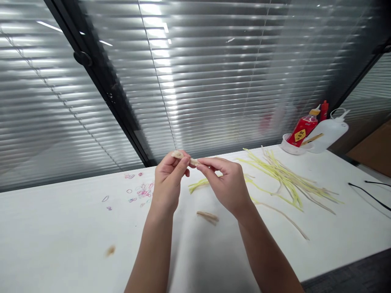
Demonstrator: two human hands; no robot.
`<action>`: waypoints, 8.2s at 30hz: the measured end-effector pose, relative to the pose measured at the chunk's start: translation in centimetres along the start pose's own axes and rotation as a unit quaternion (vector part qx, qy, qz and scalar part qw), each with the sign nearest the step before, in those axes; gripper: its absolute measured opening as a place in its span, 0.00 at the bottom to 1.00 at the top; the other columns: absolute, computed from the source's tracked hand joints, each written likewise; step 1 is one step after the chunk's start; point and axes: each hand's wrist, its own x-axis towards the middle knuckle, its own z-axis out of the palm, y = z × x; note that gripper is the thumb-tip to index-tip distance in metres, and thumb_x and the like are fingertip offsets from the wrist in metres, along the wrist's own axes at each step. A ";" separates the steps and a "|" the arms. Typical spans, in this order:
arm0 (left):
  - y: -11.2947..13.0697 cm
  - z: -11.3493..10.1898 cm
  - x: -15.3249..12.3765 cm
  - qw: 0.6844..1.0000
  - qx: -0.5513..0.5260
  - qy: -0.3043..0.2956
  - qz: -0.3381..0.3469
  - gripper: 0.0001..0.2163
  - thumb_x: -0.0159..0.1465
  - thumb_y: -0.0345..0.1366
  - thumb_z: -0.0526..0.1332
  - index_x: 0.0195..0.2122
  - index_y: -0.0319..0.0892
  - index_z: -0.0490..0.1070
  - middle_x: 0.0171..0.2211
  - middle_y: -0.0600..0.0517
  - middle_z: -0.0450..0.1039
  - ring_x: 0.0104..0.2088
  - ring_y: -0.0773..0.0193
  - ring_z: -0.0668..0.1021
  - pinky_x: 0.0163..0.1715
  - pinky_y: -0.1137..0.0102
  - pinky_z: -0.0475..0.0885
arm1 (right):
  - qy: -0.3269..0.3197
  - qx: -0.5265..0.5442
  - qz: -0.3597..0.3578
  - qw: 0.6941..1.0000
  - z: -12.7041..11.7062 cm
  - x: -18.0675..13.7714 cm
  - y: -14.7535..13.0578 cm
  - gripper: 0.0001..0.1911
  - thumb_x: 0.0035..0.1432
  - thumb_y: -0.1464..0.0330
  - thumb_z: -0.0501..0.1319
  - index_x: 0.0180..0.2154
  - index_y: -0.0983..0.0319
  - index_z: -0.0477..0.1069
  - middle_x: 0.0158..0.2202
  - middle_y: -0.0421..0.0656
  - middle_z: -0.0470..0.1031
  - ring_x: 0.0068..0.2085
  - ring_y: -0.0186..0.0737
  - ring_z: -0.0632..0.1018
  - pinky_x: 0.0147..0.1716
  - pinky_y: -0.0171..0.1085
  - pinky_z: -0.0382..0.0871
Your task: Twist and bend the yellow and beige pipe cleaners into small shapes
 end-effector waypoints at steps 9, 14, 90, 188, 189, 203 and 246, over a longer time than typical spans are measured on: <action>0.2 0.2 -0.4 0.999 0.032 0.005 -0.018 0.05 0.56 0.37 0.65 0.31 0.42 0.74 0.35 0.52 0.70 0.31 0.68 0.73 0.28 0.74 0.66 | 0.017 -0.011 -0.025 0.999 -0.3 0.1 0.2 0.09 0.59 0.72 0.56 0.34 0.60 0.76 0.33 0.41 0.78 0.33 0.36 0.75 0.34 0.34 0.67; 0.6 0.3 -0.5 0.999 0.015 0.020 -0.047 0.08 0.56 0.39 0.65 0.35 0.43 0.75 0.29 0.52 0.72 0.31 0.67 0.73 0.28 0.74 0.67 | 0.017 -0.027 -0.017 0.999 -0.5 0.2 0.5 0.09 0.59 0.72 0.57 0.34 0.61 0.76 0.31 0.41 0.78 0.31 0.36 0.74 0.32 0.34 0.66; -10.0 2.7 -0.8 0.553 0.603 -0.505 -0.274 0.14 0.36 0.27 0.70 0.27 0.40 0.75 0.33 0.47 0.76 0.30 0.52 0.77 0.28 0.64 0.70 | -0.273 -0.351 0.261 0.857 -1.1 3.4 11.3 0.16 0.54 0.57 0.59 0.42 0.57 0.71 0.47 0.45 0.74 0.45 0.44 0.74 0.37 0.37 0.66; 0.9 0.0 -1.2 0.929 -0.074 -0.256 -0.257 0.07 0.63 0.36 0.58 0.41 0.42 0.70 0.32 0.52 0.66 0.32 0.67 0.74 0.37 0.70 0.72 | 0.005 -0.027 -0.082 0.996 -4.0 0.7 0.6 0.05 0.56 0.72 0.59 0.34 0.59 0.73 0.35 0.40 0.73 0.32 0.34 0.73 0.32 0.35 0.70; 0.9 0.0 -1.2 0.933 -0.080 -0.242 -0.255 0.07 0.63 0.36 0.58 0.40 0.42 0.70 0.33 0.51 0.67 0.32 0.67 0.74 0.38 0.70 0.72 | 0.006 -0.024 -0.088 0.996 -4.0 0.6 0.5 0.06 0.56 0.73 0.59 0.34 0.59 0.73 0.35 0.40 0.73 0.33 0.35 0.73 0.32 0.36 0.70; 0.8 0.3 -1.2 0.936 -0.223 -0.128 -0.239 0.05 0.64 0.33 0.55 0.37 0.43 0.69 0.48 0.49 0.73 0.43 0.59 0.77 0.45 0.60 0.72 | -0.106 0.051 -0.149 0.982 -4.6 -0.2 -0.7 0.05 0.51 0.74 0.62 0.32 0.60 0.70 0.32 0.41 0.75 0.34 0.38 0.76 0.36 0.39 0.71; -0.1 1.8 -1.3 0.978 -0.191 -0.004 -0.088 0.04 0.62 0.35 0.59 0.38 0.47 0.65 0.53 0.53 0.70 0.60 0.59 0.65 0.54 0.62 0.64 | -0.135 0.126 0.010 0.983 -0.3 0.5 1.1 0.03 0.54 0.69 0.63 0.34 0.60 0.72 0.33 0.39 0.75 0.29 0.31 0.72 0.27 0.32 0.67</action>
